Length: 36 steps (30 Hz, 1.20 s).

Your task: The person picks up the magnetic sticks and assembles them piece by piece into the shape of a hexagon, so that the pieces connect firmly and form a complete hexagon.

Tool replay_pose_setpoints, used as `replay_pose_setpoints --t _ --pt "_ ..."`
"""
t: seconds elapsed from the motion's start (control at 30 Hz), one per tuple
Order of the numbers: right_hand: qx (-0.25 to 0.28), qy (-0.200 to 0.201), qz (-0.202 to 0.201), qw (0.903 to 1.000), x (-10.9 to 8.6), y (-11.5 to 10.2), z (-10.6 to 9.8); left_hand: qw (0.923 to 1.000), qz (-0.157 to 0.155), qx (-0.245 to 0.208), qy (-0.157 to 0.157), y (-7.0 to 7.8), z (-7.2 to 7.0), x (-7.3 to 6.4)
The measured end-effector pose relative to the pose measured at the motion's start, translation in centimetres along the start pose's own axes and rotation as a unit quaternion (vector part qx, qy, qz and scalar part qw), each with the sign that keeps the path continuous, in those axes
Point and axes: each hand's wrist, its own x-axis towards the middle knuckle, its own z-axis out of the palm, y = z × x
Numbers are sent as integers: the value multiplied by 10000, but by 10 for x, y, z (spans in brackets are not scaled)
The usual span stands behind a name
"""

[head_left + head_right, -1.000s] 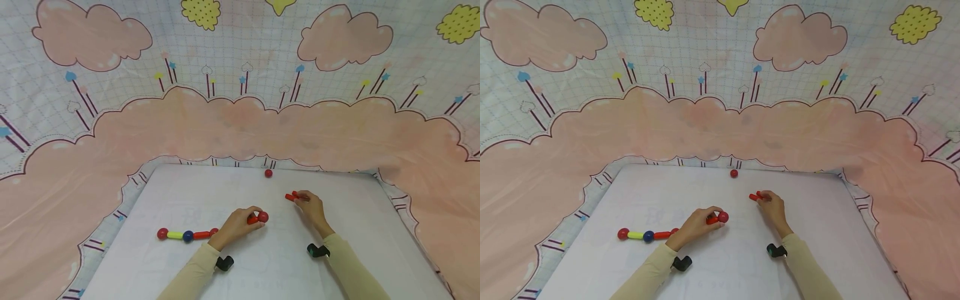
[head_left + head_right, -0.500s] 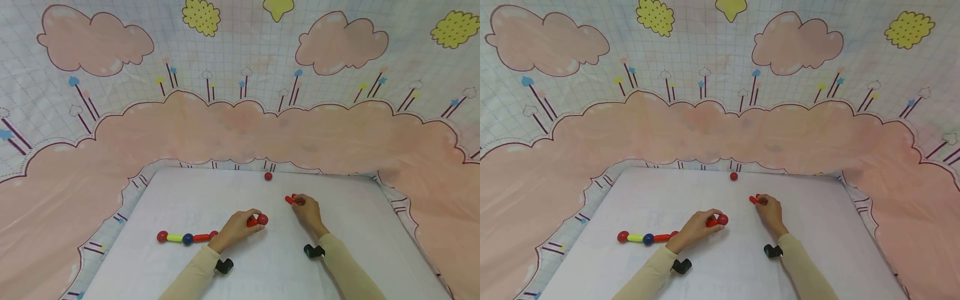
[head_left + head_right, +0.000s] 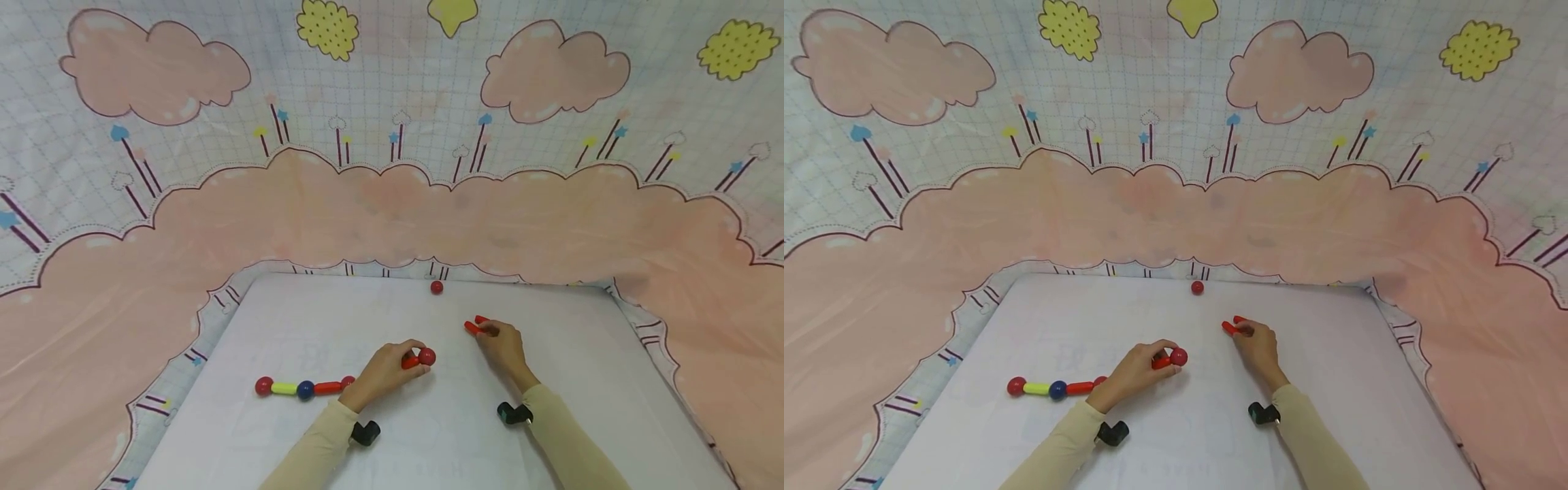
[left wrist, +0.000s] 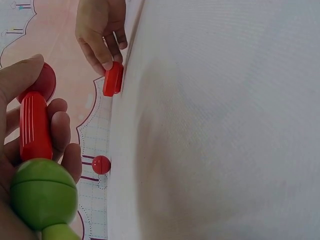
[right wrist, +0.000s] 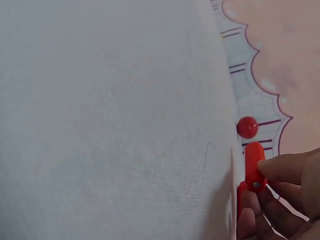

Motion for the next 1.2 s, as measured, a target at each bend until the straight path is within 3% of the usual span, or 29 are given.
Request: replay_pose_setpoints --t 0.3,0.8,1.2 --pt "74 97 -151 9998 -12 -6 -4 10000 -25 3 -1 2 0 1" --pt "627 -163 -239 9976 -38 -29 -13 10000 -22 -41 26 0 1 1" --pt "631 -391 -467 9962 -57 -48 -17 10000 -89 -17 4 0 1 1"
